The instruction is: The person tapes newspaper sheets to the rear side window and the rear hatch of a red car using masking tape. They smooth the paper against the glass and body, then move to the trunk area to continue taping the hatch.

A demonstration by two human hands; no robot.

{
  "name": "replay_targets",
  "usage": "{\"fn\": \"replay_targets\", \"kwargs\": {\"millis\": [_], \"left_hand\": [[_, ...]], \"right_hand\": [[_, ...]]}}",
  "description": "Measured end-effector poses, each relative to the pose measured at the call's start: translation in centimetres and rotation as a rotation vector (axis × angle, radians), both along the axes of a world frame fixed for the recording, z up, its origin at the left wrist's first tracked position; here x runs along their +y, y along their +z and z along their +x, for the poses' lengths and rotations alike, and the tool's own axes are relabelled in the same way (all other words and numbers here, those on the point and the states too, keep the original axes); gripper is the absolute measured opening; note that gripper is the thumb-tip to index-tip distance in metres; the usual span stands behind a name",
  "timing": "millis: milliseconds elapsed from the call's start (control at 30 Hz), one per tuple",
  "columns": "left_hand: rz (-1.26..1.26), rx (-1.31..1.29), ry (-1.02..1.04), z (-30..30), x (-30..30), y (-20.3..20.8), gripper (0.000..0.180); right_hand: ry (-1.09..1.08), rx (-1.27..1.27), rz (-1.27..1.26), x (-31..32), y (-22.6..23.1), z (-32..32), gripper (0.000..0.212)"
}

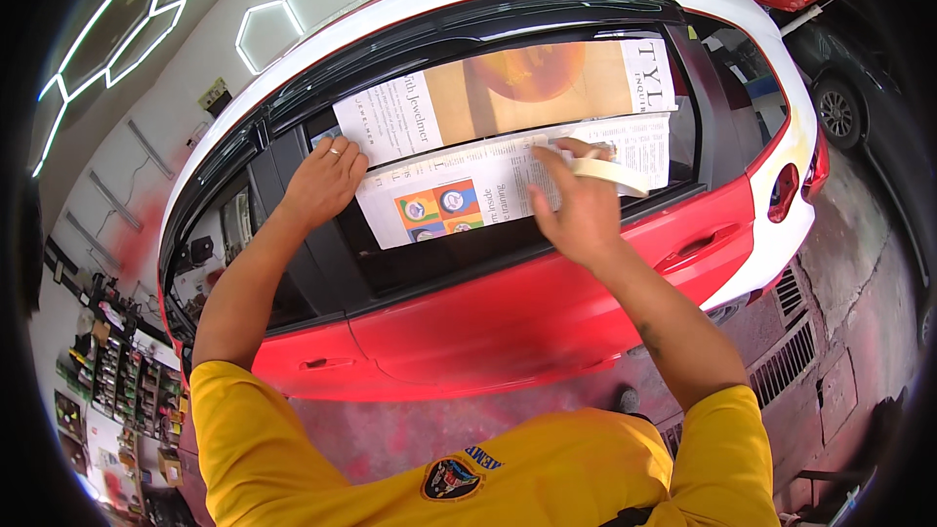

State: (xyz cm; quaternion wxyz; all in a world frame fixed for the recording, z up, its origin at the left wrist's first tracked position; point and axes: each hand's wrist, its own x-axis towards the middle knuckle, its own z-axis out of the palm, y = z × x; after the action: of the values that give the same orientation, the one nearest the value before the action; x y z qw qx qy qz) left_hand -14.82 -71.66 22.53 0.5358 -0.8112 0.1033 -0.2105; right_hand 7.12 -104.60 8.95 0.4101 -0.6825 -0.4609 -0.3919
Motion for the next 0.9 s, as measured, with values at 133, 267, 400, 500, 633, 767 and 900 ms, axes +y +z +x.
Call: {"fn": "replay_targets", "kwargs": {"millis": [133,267,400,500,633,767,900], "left_hand": [[0.041,0.090,0.076,-2.3,-4.2,3.1,0.016],[0.057,0.126,0.073,-2.2,-9.8,4.8,0.016],[0.074,0.045,-0.070,-4.4,-14.2,5.8,0.016],[0.028,-0.022,-0.204,-5.4,-16.9,6.4,0.012],[-0.304,-0.340,-0.710,-10.1,-19.6,4.7,0.016],[-0.488,-0.690,-1.287,-9.3,-18.5,-3.0,0.034],[-1.105,-0.512,-0.975,9.4,-30.5,-8.6,0.064]], "right_hand": [[0.226,-0.111,-0.068,7.7,4.1,-4.5,0.045],[0.234,-0.095,-0.003,10.7,6.4,-6.6,0.038],[0.177,-0.278,0.195,10.8,7.0,-7.9,0.027],[0.178,-0.266,0.229,7.7,7.6,-8.2,0.021],[0.281,-0.287,0.398,1.9,9.2,-9.1,0.033],[0.343,-0.232,0.627,-4.3,11.9,-10.5,0.037],[0.354,-0.182,0.729,-13.7,14.4,-7.6,0.036]]}}
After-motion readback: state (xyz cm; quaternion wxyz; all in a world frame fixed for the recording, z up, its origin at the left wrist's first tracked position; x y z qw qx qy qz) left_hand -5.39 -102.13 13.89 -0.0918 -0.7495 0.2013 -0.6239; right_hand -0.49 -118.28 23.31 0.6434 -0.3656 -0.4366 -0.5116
